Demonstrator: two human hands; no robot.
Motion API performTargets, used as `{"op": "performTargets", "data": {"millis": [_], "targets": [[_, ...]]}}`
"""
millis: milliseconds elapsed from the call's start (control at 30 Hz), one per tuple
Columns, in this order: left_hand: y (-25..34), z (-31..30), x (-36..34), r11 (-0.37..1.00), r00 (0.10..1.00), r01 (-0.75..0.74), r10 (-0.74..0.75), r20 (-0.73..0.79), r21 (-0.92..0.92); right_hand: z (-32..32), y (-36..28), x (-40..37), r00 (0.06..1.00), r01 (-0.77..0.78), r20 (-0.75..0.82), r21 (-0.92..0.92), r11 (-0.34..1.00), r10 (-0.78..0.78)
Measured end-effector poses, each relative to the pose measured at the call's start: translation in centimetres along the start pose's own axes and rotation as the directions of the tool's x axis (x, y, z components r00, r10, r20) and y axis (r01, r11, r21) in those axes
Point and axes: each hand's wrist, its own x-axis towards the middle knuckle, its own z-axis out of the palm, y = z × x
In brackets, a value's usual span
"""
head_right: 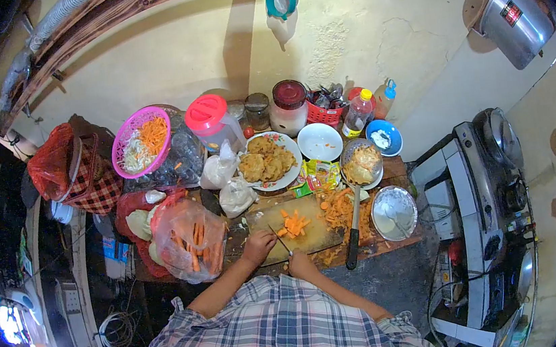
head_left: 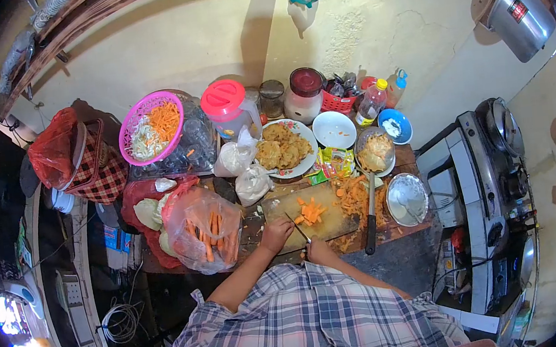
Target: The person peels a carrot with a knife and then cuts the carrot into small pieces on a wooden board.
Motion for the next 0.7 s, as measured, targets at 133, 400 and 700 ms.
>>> {"op": "performTargets", "data": {"millis": [133,400,700], "targets": [[0.3,0.0,0.1,0.999,0.999,0.021,-0.022,-0.025,-0.035,-0.2,0.2,-0.1,1.0,-0.022,0.02,-0.014,1.0,0.022],[2.3,0.1,3.3,0.996,0.996,0.088,-0.088,0.012,-0.013,-2.7,1.2,-2.1,0.977,0.023,-0.213,0.146,0.989,0.009],[3.3,2.2,6.4,0.93,0.921,-0.349,0.316,0.227,0.119,-2.6,3.7,-2.5,0.937,-0.076,-0.322,0.193,0.978,0.136]]}}
